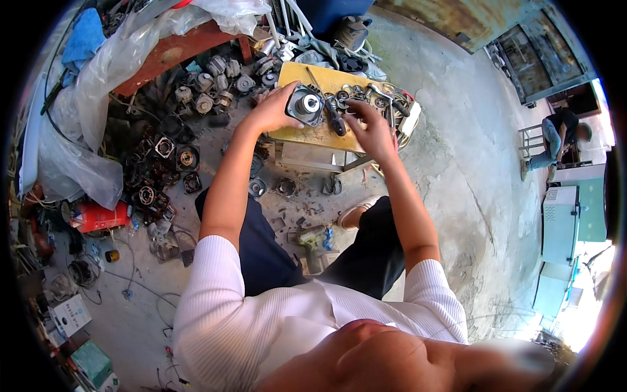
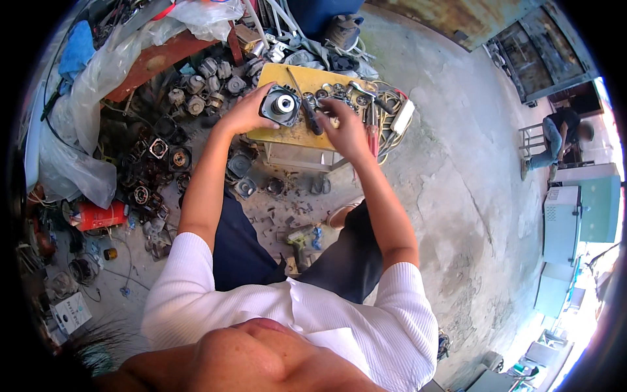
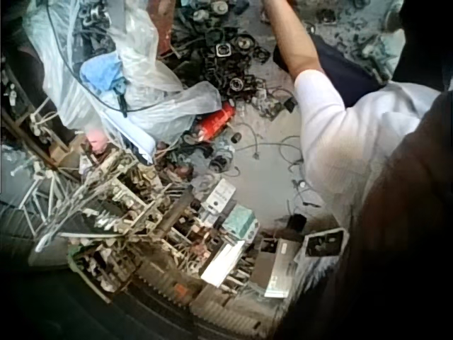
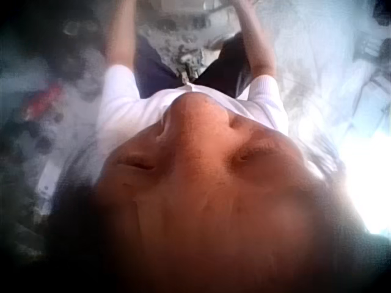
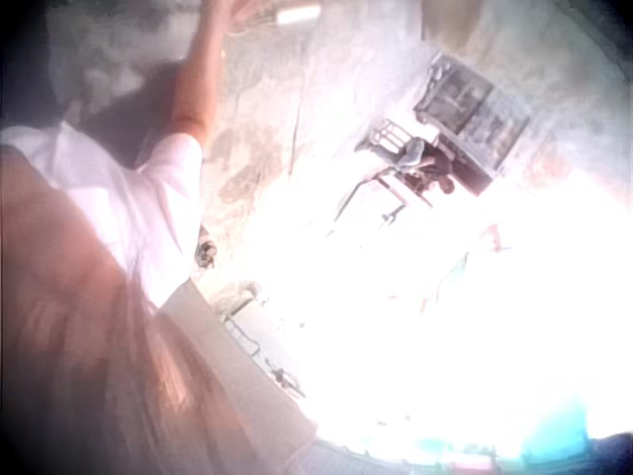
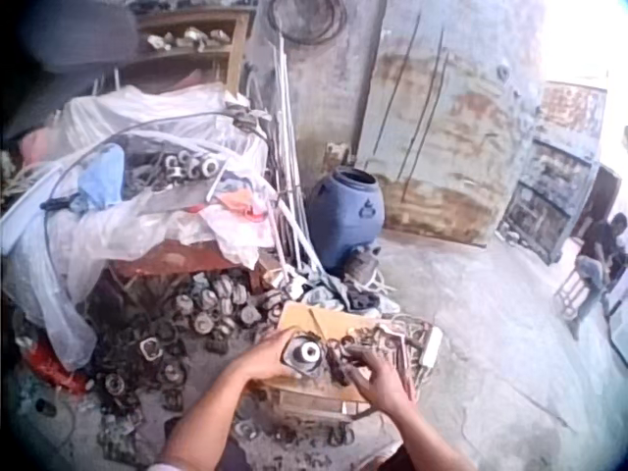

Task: The person disassembles an electric motor by hand using a screwdriver to remove screws and then separates the metal housing to reveal internal rotor and stator components.

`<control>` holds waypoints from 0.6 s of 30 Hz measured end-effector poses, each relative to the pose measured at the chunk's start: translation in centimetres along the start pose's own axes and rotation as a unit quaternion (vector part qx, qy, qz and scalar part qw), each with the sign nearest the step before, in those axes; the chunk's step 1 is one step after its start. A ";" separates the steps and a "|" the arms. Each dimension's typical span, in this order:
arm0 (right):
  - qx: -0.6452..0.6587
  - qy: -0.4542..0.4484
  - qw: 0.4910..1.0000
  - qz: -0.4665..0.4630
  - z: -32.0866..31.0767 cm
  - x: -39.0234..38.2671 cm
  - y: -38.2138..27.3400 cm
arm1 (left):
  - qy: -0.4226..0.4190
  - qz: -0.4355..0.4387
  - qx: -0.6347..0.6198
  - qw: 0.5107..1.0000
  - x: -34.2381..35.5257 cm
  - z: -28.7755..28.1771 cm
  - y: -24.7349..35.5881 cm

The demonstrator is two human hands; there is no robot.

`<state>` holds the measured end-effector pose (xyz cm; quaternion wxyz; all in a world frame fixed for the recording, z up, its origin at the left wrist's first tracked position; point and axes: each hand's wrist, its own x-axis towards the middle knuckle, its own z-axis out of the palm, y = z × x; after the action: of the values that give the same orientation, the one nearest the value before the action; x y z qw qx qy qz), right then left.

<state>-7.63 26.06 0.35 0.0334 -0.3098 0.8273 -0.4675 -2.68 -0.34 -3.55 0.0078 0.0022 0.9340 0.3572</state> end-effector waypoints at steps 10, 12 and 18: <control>-0.140 0.053 0.988 -0.046 7.4 2.3 -0.3 | 0.004 -0.032 -0.001 0.999 -0.7 -0.6 0.8; -0.131 0.061 0.989 -0.019 8.0 2.6 0.1 | 0.001 -0.035 0.018 0.999 -0.7 -0.7 0.9; 0.035 0.131 0.991 -0.004 7.8 3.1 0.2 | 0.013 -0.059 0.015 0.998 -0.7 -0.3 0.7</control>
<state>-7.49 18.55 -3.47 -0.0665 -0.2481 0.8064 -0.5327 -1.99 -0.04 -2.82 0.0164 -0.0578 0.9378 0.3420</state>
